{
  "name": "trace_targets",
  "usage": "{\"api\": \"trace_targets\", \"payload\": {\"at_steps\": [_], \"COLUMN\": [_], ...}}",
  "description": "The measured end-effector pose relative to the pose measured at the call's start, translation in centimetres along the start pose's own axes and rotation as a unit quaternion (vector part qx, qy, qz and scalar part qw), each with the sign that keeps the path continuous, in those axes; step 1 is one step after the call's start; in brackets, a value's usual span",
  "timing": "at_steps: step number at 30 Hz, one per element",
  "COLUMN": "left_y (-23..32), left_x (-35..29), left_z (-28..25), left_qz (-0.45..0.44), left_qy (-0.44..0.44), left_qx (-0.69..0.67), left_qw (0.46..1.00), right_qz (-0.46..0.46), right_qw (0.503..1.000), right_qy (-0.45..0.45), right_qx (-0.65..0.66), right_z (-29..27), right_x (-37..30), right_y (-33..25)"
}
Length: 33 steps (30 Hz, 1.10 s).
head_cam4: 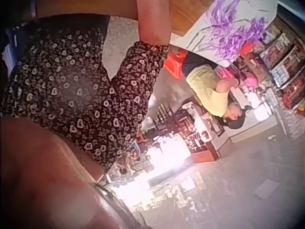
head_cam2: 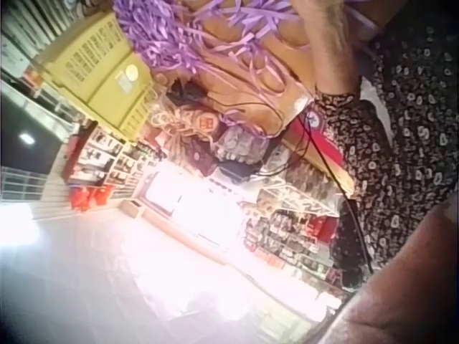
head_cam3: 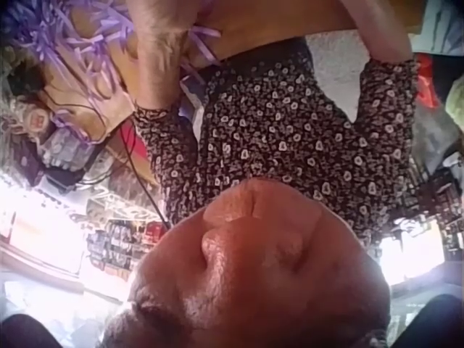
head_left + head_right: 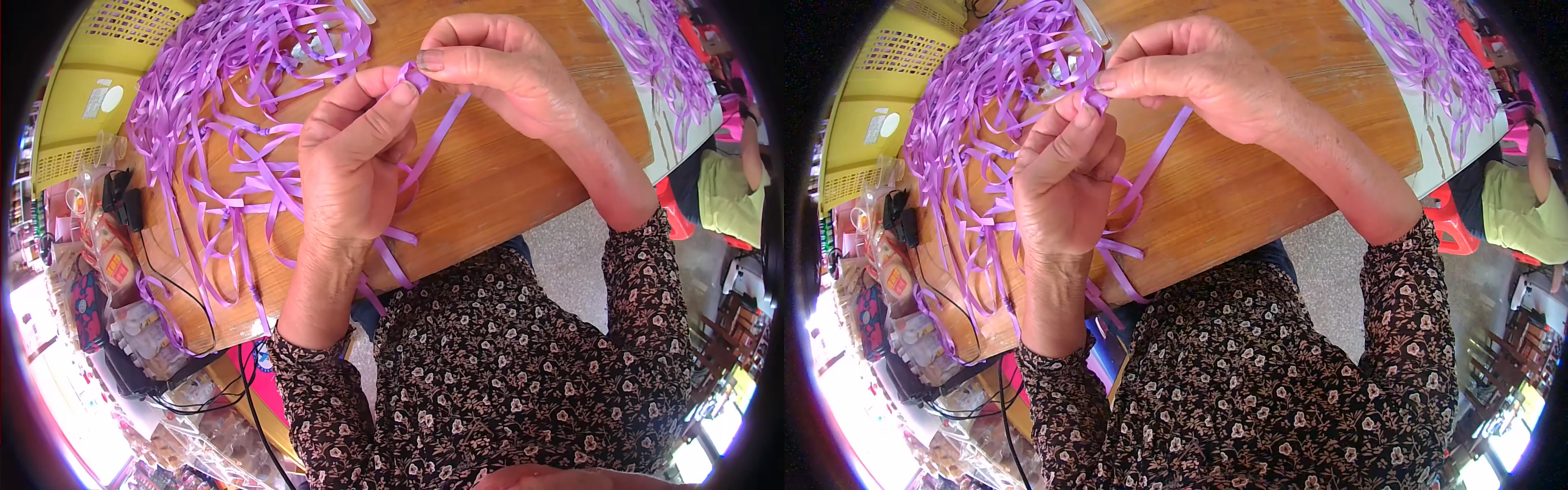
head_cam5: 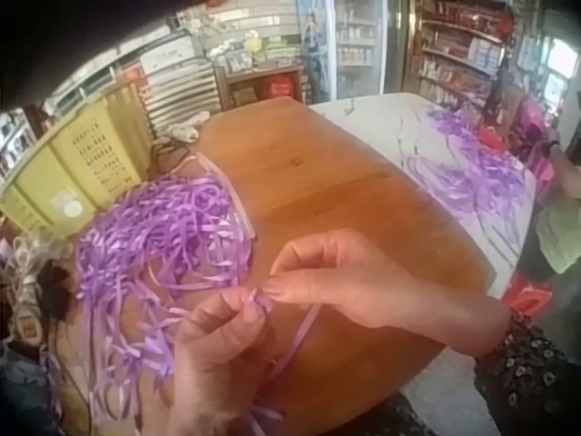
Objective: Tying small knots at one end of several thin purple ribbons.
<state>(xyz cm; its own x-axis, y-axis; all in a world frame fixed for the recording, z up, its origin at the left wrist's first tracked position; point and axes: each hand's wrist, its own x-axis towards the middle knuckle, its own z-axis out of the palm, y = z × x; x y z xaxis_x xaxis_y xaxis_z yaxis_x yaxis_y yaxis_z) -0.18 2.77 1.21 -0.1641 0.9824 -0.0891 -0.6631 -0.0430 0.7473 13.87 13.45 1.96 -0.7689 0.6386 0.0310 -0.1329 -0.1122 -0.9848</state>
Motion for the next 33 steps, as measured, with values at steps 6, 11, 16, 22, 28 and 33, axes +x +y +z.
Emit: {"api": "trace_targets", "payload": {"at_steps": [6, 11, 16, 22, 28, 33], "left_y": [0.1, 0.1, -0.1, 0.0, 0.4, 0.2], "left_x": [-0.2, -0.2, 0.0, 0.3, 0.3, 0.4], "left_z": [0.0, 0.0, -0.1, -0.1, -0.3, -0.8], "left_qz": [0.004, 0.006, 0.007, 0.000, 0.048, 0.050], "left_qy": [0.013, 0.023, 0.040, 0.053, 0.069, 0.076], "left_qx": [0.010, 0.015, 0.007, 0.087, 0.147, 0.162], "left_qw": [1.000, 1.000, 0.999, 0.995, 0.985, 0.983], "right_qz": [0.095, 0.068, -0.534, -0.359, -0.286, -0.109], "right_qw": [0.994, 0.997, 0.802, 0.815, 0.875, 0.977], "right_qy": [0.030, 0.023, -0.122, -0.009, 0.030, 0.156], "right_qx": [-0.037, -0.042, -0.236, -0.455, -0.389, -0.095], "right_z": [0.7, 0.3, -0.4, -0.3, -0.2, -0.5], "right_x": [-0.2, -0.3, 2.2, 0.4, -0.4, 0.0], "right_y": [-2.1, -1.9, -0.3, -1.8, -2.9, -2.8]}}
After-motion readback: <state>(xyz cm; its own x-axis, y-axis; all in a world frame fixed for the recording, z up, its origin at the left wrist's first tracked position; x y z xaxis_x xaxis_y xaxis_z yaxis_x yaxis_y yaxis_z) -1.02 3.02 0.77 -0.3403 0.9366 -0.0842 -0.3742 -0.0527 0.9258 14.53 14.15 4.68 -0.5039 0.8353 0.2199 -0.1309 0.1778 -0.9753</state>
